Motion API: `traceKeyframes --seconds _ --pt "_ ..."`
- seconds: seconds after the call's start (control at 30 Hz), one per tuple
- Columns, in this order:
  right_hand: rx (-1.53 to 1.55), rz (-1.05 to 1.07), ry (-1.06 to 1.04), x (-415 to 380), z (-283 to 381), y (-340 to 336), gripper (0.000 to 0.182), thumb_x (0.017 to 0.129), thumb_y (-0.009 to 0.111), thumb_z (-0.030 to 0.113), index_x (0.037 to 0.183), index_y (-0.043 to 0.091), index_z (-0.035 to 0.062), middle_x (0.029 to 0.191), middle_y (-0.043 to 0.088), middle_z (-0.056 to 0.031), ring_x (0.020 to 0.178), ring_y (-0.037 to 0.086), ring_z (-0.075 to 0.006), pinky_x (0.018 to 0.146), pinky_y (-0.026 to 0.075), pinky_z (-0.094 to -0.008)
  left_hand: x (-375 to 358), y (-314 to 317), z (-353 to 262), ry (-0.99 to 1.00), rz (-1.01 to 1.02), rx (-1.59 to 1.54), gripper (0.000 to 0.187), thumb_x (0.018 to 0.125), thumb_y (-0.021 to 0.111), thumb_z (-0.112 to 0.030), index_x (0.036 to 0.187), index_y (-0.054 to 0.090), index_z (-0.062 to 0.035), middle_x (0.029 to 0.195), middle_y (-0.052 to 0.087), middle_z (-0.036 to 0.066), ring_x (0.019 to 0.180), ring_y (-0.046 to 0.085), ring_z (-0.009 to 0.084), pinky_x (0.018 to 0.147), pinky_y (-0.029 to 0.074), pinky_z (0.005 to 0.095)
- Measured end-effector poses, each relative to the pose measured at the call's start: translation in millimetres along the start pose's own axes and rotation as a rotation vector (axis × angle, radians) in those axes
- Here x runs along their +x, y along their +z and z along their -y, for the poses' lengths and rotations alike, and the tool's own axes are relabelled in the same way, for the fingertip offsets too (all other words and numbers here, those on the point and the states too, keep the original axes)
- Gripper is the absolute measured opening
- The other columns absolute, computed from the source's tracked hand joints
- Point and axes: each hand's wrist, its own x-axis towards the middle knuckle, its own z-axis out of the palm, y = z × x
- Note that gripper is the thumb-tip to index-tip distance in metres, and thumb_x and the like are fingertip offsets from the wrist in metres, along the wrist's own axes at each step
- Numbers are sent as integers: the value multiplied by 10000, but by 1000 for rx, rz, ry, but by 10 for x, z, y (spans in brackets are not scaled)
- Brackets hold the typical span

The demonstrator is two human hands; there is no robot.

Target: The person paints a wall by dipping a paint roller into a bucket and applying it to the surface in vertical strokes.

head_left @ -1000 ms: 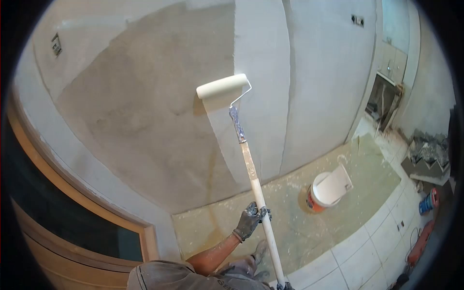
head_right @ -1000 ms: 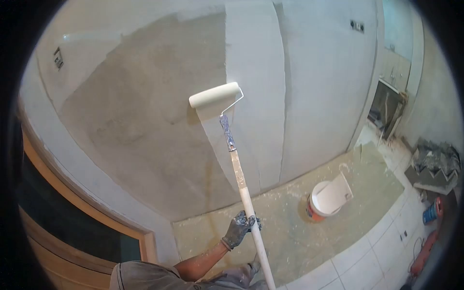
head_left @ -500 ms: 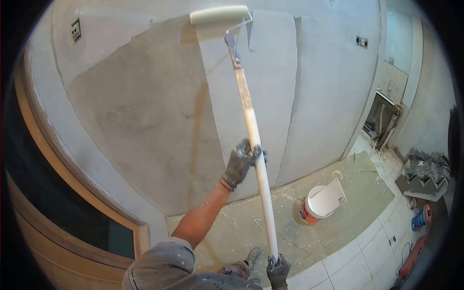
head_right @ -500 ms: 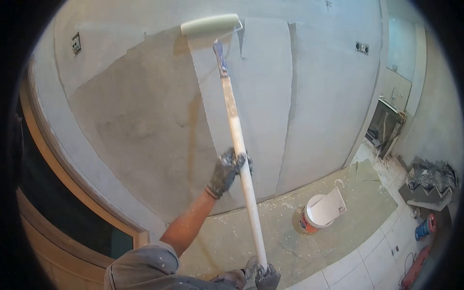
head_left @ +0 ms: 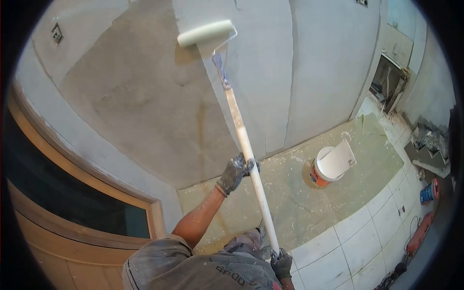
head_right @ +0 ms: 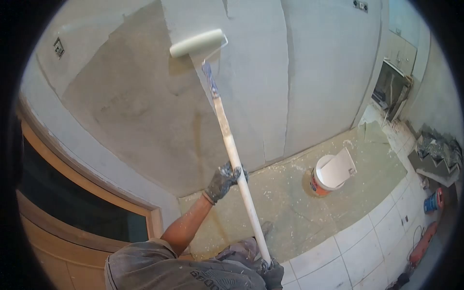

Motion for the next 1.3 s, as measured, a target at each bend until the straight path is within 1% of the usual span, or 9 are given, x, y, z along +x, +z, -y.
traceKeyframes --seconds 0.23,0.3,0.33,0.5,0.6,0.87,1.0,1.17,1.3 --pt "-113 149 273 -943 -561 58 352 767 761 393 788 611 75 542 552 -112 472 577 -308 484 444 -417 -702 -39 1122 -325 -31 -131 246 975 631 -182 1117 532 -8 1023 686 142 945 695 232 840 600 362" --pt "-155 194 314 -1127 -514 20 359 809 733 410 772 619 72 578 602 -146 556 633 -375 532 495 -456 -866 -95 1397 -401 -52 -222 241 976 626 -172 1127 531 -10 1025 683 149 957 692 247 846 600 370" --pt "-185 208 316 -1228 -555 39 382 802 729 448 782 623 81 607 620 -151 568 638 -385 547 510 -475 -931 -155 1546 -449 -36 -217 288 987 610 -190 1177 515 5 1076 662 155 1002 678 273 899 587 408" --pt "-353 274 413 -1518 -570 109 381 826 702 449 834 620 77 698 647 -182 673 651 -414 614 510 -515 -1124 -355 2240 -605 -59 -263 319 999 588 -192 1215 500 26 1085 649 179 1028 663 302 924 574 429" --pt "-345 304 538 -1516 -468 142 392 826 702 458 825 613 76 700 649 -180 668 650 -408 614 508 -513 -1137 -413 2520 -698 -66 -361 335 1008 570 -189 1241 485 36 1120 625 196 1068 638 316 953 554 443" --pt "-465 361 669 -1129 47 391 425 842 678 496 946 617 89 766 662 -149 702 674 -364 619 512 -493 -994 -800 3372 -885 -138 -480 412 995 563 -268 1272 477 25 1087 598 188 1030 600 340 965 504 494" --pt "-513 360 754 -808 283 720 472 850 653 524 1022 650 85 777 664 -140 718 686 -354 650 525 -481 -756 -1111 3872 -1008 -190 -637 358 1001 547 -241 1249 503 14 1080 599 178 1019 600 335 974 496 492" --pt "-510 337 904 -158 697 1146 456 846 653 503 1008 674 77 816 688 -153 755 701 -356 685 536 -485 -453 -1470 4444 -1063 -333 -640 330 1022 519 -287 1186 538 -1 1034 604 160 984 602 333 960 501 494" --pt "-502 334 973 174 744 1440 411 853 658 457 1011 674 77 823 701 -161 774 707 -360 704 540 -494 -300 -1673 4861 -1058 -326 -644 355 1027 506 -315 1179 536 4 1020 607 162 969 603 327 946 510 485"
